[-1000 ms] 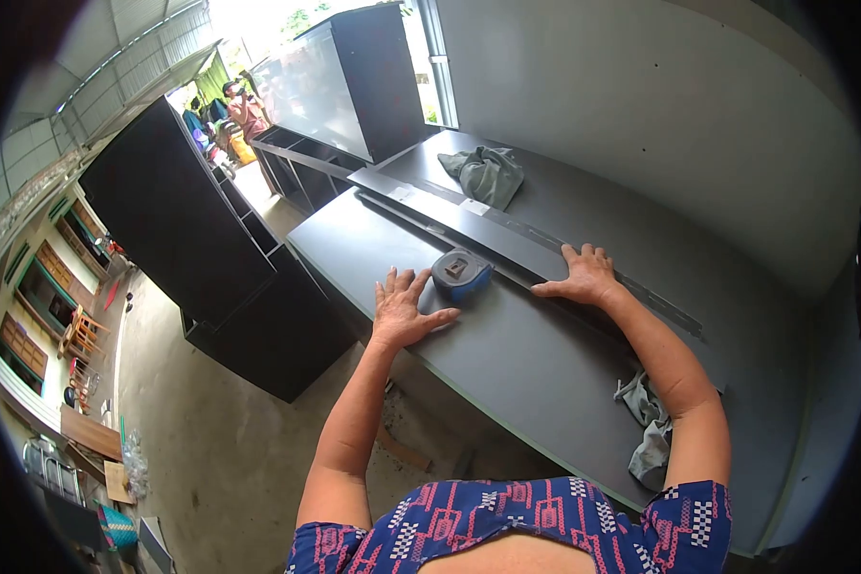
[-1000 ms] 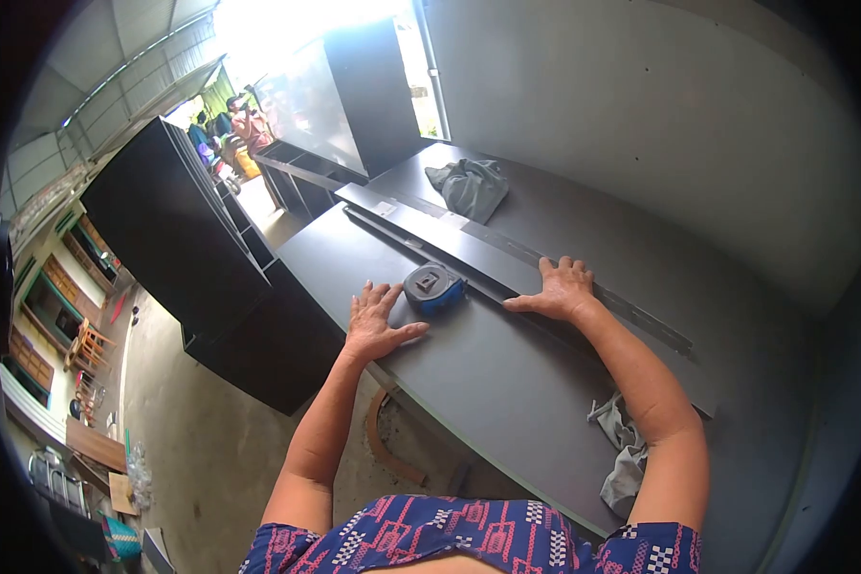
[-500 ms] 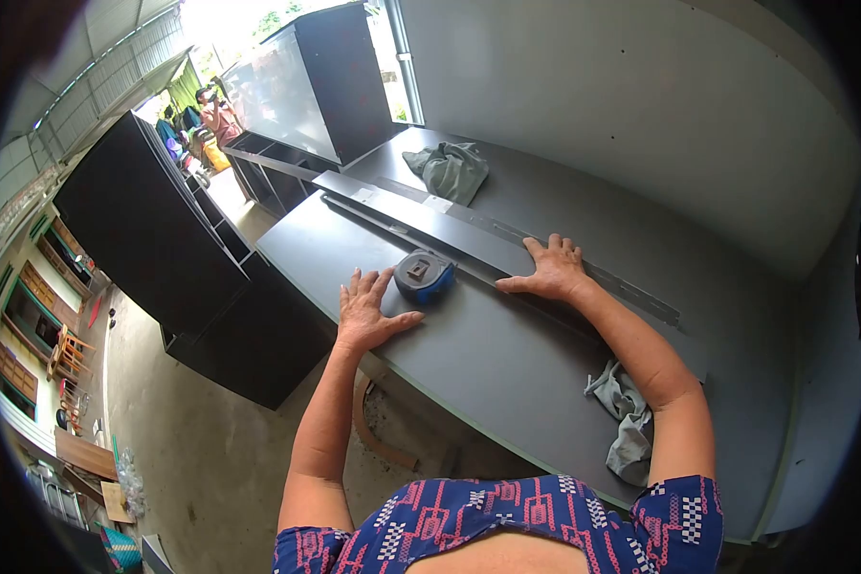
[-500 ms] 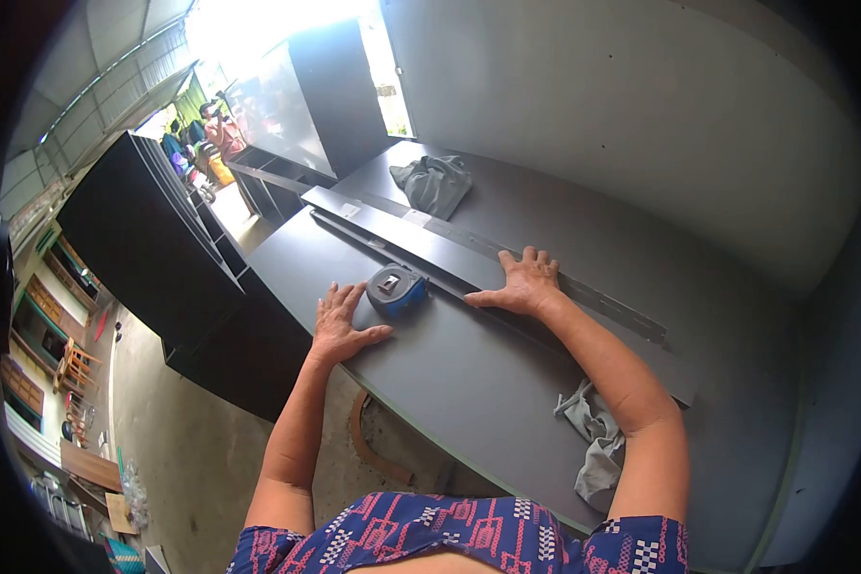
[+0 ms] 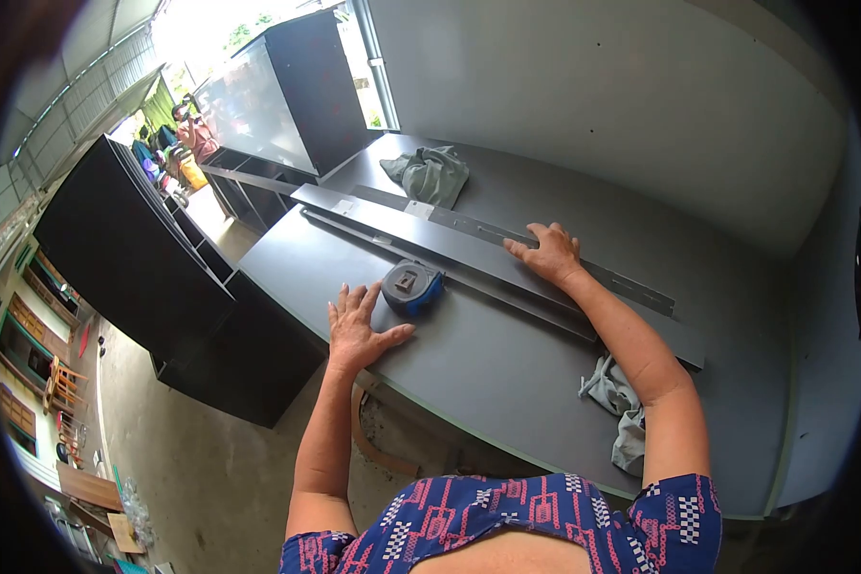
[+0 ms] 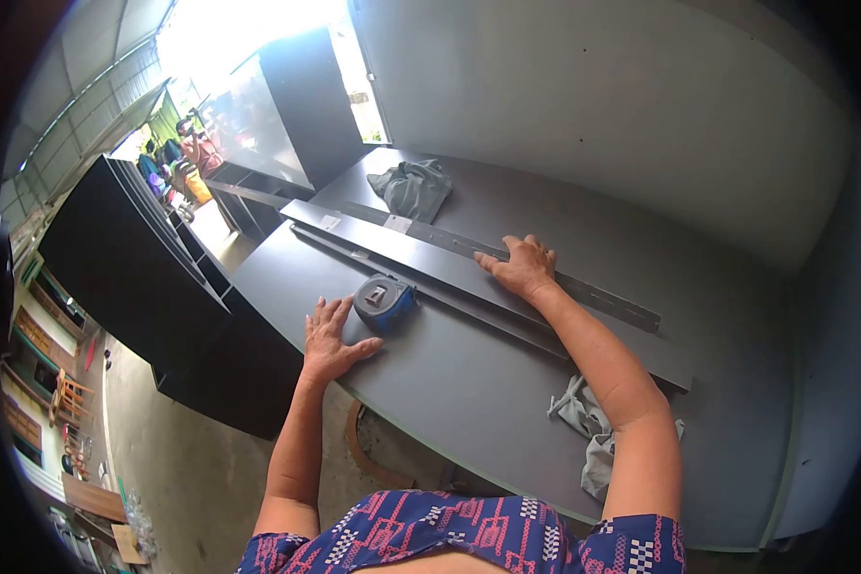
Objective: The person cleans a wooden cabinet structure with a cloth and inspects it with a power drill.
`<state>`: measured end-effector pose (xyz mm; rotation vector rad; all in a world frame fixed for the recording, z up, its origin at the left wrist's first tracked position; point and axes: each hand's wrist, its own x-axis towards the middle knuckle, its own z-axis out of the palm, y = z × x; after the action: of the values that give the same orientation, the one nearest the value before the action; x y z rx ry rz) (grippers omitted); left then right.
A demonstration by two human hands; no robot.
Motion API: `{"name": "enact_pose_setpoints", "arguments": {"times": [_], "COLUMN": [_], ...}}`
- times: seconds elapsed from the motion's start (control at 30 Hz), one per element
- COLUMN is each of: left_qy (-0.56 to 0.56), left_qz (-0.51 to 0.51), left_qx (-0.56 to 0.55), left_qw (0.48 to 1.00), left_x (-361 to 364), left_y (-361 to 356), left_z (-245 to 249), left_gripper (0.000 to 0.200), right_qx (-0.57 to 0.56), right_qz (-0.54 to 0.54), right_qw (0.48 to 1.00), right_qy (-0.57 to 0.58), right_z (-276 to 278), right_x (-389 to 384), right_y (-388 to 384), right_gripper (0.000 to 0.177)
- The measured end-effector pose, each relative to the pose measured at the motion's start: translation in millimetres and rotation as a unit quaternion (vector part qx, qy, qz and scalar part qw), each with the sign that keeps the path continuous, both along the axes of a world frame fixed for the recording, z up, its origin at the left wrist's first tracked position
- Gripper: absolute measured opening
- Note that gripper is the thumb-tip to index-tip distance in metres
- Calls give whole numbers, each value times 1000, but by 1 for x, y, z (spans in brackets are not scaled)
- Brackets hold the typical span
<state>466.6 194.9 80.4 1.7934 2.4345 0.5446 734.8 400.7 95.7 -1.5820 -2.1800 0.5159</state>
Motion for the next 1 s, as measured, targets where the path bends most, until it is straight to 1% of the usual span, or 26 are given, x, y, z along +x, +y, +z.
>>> {"name": "enact_pose_setpoints", "arguments": {"times": [0.1,0.17,0.2,0.23,0.33,0.43,0.53,0.63,0.7,0.83,0.93,1.0], "left_qy": [2,2,3,-1,2,0,4,4,3,-4,-9,-8], "left_qz": [-5,-7,-8,-8,-9,-11,-11,-11,-12,-11,-13,-14], "left_qx": [10,12,12,9,6,5,1,-3,-5,3,5,7], "left_qw": [1000,1000,1000,1000,1000,1000,1000,1000,1000,1000,1000,1000], "left_x": [-1,-2,-2,-2,-3,-4,-6,-4,-3,-4,-3,-3], "left_y": [-1,-1,-1,-1,-1,-2,-1,1,1,1,1,1], "left_z": [-2,-2,-2,-2,-3,-3,-5,-3,-2,-2,-3,-3], "left_gripper": [97,97,97,97,98,98,99,99,99,101,102,102], "right_qx": [-44,-106,-137,-163,-120,-19,70,78,90,120,37,8], "right_qz": [5,38,55,25,32,3,-57,-98,-107,-89,-42,-16], "right_qw": [999,993,987,985,991,1000,996,992,990,989,997,997], "right_qy": [-5,42,65,50,46,19,-4,-1,0,15,58,80], "right_z": [-2,-17,-9,-3,9,8,1,1,-1,3,10,6], "right_x": [-4,-2,-6,-9,-12,-14,-13,-5,-1,2,-2,-5], "right_y": [23,51,51,51,37,36,38,46,49,50,57,60], "right_gripper": [64,58,55,48,42,35,32,31,31,31,29,28]}}
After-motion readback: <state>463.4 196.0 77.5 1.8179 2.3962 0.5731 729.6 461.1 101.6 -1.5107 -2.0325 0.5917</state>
